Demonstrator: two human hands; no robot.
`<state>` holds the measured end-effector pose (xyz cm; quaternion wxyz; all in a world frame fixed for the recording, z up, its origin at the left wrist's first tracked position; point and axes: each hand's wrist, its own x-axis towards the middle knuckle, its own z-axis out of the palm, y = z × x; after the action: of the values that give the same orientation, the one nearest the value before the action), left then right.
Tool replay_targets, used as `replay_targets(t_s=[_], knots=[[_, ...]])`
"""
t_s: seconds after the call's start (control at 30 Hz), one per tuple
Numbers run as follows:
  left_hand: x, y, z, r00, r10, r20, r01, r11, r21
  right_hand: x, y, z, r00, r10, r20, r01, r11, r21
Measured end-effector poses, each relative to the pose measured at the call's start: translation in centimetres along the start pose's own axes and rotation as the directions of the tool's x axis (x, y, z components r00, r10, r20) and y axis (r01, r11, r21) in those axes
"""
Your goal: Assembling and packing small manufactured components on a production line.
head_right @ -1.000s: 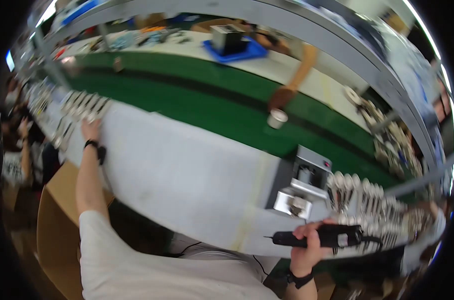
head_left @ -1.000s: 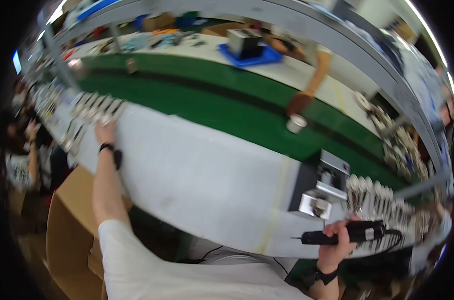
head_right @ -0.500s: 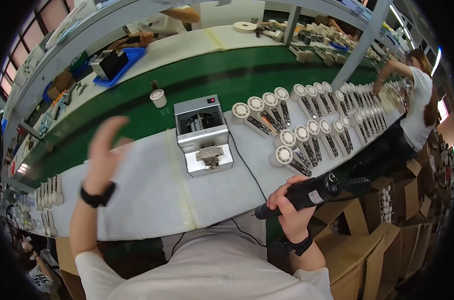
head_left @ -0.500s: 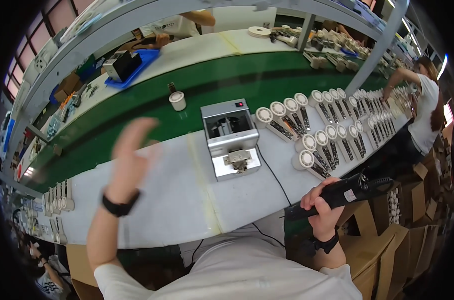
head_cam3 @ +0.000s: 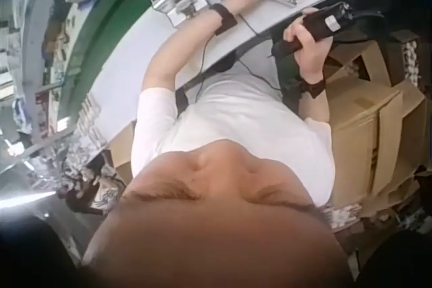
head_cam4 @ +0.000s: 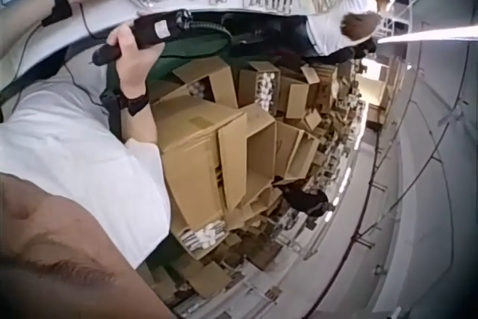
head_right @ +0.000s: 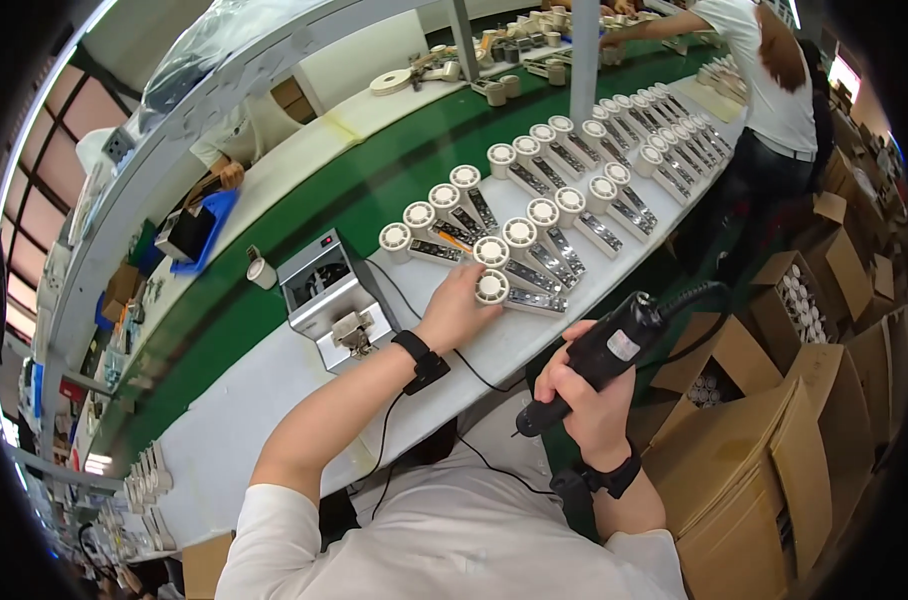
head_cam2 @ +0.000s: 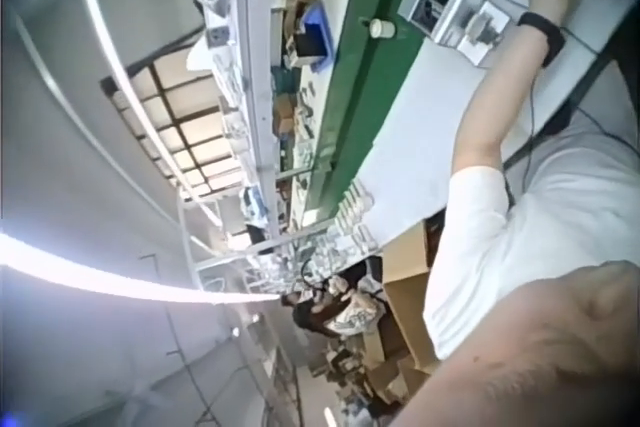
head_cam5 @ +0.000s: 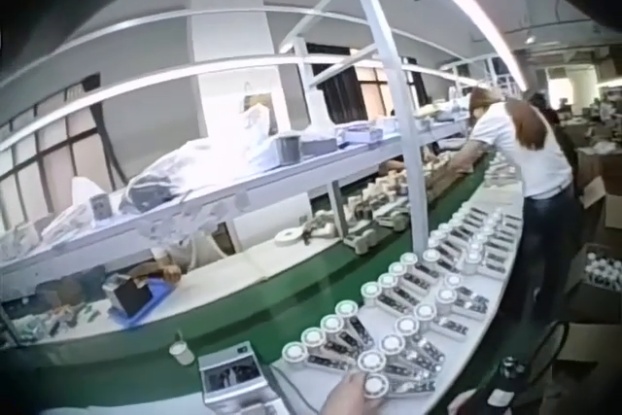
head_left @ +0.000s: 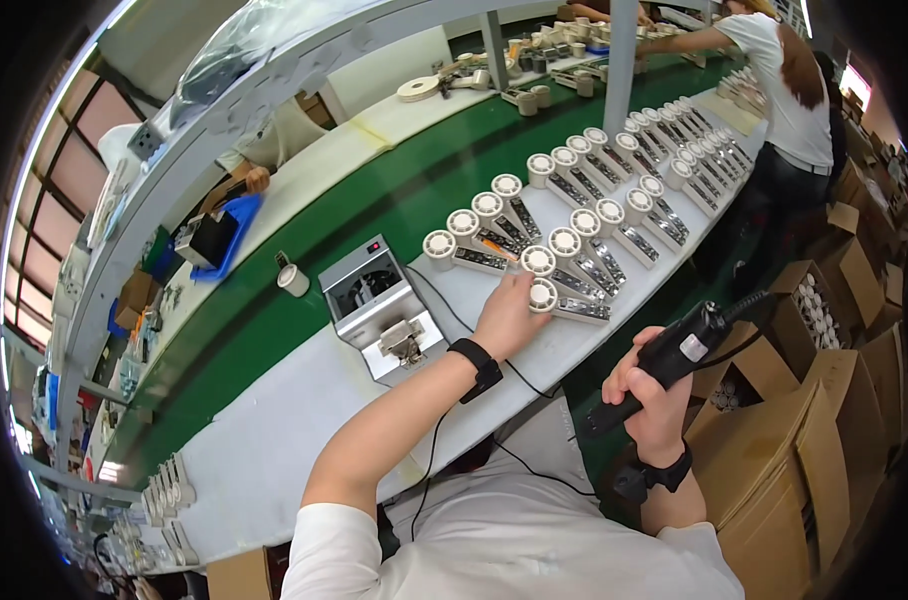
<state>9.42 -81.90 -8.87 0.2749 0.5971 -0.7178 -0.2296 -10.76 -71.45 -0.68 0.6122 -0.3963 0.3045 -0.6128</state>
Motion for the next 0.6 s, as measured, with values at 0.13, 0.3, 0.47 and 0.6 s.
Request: replay_targets(t_s=[0.13, 0.3, 0.47, 0.6], knots=[[-4.2, -0.3, -1.9, 0.999, 0.015, -0.049, -0.016, 1.0, -0.021, 0.8, -0.2, 2.2, 0.996, 0.013, 0.084, -0.017, 0.999, 0.039], [-16.7, -1.3, -9.3, 0.99, -0.127, -0.064, 0.114, 0.977, -0.18, 2.5, 0.3, 5.7, 0.974, 0.028, 0.226, -0.03, 1.0, 0.008], [-27.1, -7.0, -11.0, 0.858, -0.436, -0.27, 0.328, 0.871, -0.366, 4.7, 4.5, 11.8, 0.935, 0.012, 0.354, 0.026, 0.995, -0.101], [-28.9, -8.5, -8.8, 0.793, -0.454, -0.406, 0.349, 0.885, -0.31, 6.6, 9.2, 16.7, 0.885, -0.114, 0.452, 0.197, 0.97, -0.141]])
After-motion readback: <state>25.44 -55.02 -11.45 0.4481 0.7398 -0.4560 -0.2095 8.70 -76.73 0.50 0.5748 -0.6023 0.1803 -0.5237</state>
